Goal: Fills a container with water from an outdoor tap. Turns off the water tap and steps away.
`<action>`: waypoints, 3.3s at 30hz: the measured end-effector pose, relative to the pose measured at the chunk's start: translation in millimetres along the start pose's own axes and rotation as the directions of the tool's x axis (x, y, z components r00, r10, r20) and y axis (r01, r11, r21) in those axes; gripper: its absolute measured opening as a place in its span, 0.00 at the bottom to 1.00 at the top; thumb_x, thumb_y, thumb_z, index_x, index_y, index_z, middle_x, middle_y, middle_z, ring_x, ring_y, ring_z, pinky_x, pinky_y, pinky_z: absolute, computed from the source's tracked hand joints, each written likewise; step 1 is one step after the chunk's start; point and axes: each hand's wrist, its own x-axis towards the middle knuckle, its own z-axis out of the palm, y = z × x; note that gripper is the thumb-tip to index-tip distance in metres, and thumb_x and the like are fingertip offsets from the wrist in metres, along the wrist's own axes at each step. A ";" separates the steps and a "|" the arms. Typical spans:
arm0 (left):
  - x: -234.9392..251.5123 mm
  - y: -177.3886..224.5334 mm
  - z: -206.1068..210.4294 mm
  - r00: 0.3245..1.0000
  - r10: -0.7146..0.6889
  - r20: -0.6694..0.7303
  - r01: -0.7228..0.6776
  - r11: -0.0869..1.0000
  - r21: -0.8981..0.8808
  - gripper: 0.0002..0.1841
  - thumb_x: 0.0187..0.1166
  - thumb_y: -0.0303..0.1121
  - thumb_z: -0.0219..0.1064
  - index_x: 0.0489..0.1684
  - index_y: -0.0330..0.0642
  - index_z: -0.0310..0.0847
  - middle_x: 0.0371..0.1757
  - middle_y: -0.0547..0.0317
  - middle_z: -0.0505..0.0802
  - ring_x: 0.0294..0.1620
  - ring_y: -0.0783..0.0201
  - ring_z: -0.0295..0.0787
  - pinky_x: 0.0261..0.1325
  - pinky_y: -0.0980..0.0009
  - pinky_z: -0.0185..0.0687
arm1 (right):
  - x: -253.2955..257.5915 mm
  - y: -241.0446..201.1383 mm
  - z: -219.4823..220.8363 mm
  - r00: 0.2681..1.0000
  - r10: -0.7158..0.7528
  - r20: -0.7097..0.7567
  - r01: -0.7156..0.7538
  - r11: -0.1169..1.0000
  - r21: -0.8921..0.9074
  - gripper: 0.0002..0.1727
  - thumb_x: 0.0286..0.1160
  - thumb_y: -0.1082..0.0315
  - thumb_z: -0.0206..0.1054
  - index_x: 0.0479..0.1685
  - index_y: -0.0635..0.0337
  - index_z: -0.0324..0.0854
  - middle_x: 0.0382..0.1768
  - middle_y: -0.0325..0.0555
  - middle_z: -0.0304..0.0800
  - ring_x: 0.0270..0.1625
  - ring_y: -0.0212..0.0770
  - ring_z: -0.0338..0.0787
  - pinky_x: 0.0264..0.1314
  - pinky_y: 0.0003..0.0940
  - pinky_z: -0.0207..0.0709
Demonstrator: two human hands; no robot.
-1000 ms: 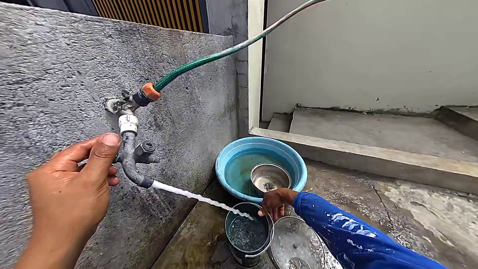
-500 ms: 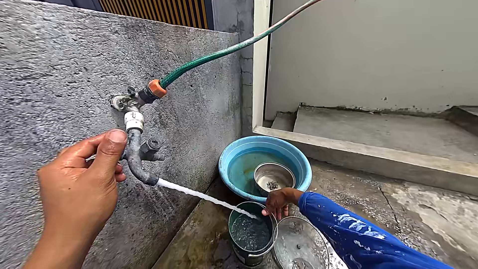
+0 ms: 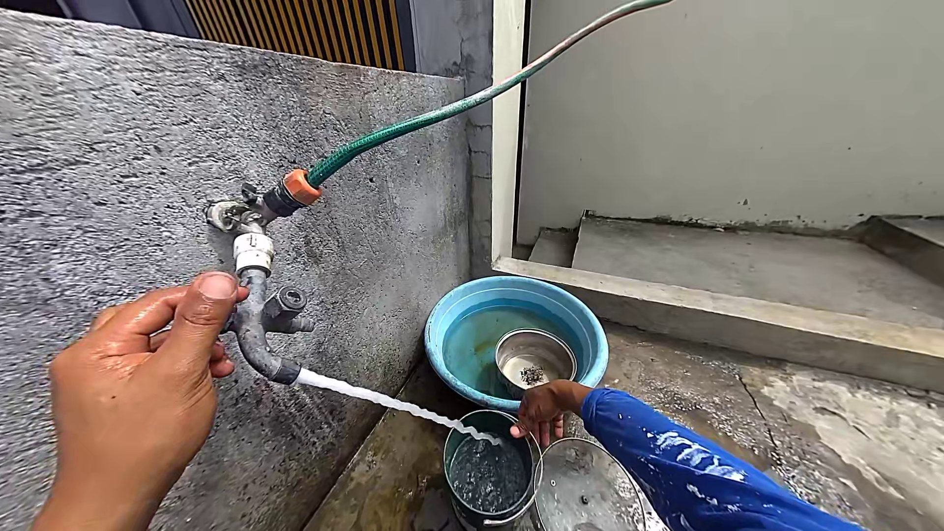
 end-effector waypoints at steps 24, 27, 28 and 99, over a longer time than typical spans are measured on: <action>-11.5 38.0 7.9 0.996 -0.088 0.011 0.089 0.995 -0.042 0.15 0.90 0.39 0.60 0.50 0.35 0.85 0.35 0.62 0.83 0.21 0.77 0.78 0.25 0.83 0.77 | -3.3 5.0 2.2 1.000 -0.026 -0.009 0.026 1.000 -0.004 0.35 0.80 0.32 0.61 0.62 0.55 0.83 0.47 0.45 0.96 0.45 0.44 0.96 0.48 0.48 0.87; -11.3 37.4 7.8 0.997 -0.078 0.014 0.079 0.995 -0.056 0.14 0.90 0.38 0.60 0.50 0.35 0.85 0.34 0.63 0.83 0.21 0.77 0.78 0.24 0.83 0.77 | -5.0 4.2 3.0 1.000 -0.023 -0.009 0.023 1.000 0.004 0.34 0.80 0.32 0.61 0.62 0.55 0.82 0.46 0.45 0.96 0.44 0.43 0.96 0.46 0.46 0.87; -11.2 37.6 7.9 0.997 -0.078 0.015 0.079 0.995 -0.062 0.14 0.90 0.38 0.60 0.50 0.34 0.85 0.34 0.63 0.83 0.21 0.77 0.78 0.24 0.83 0.77 | -5.2 3.9 3.1 1.000 -0.022 -0.011 0.022 1.000 0.009 0.35 0.80 0.32 0.61 0.63 0.55 0.82 0.46 0.45 0.96 0.44 0.43 0.96 0.46 0.46 0.87; -7.2 12.1 4.7 1.000 -0.023 -0.011 0.022 0.998 -0.050 0.17 0.86 0.54 0.63 0.47 0.52 0.87 0.38 0.68 0.86 0.23 0.74 0.82 0.25 0.78 0.81 | -4.2 4.0 2.3 1.000 -0.019 0.005 0.019 0.999 0.033 0.34 0.81 0.34 0.61 0.59 0.58 0.82 0.45 0.47 0.96 0.43 0.44 0.96 0.45 0.45 0.88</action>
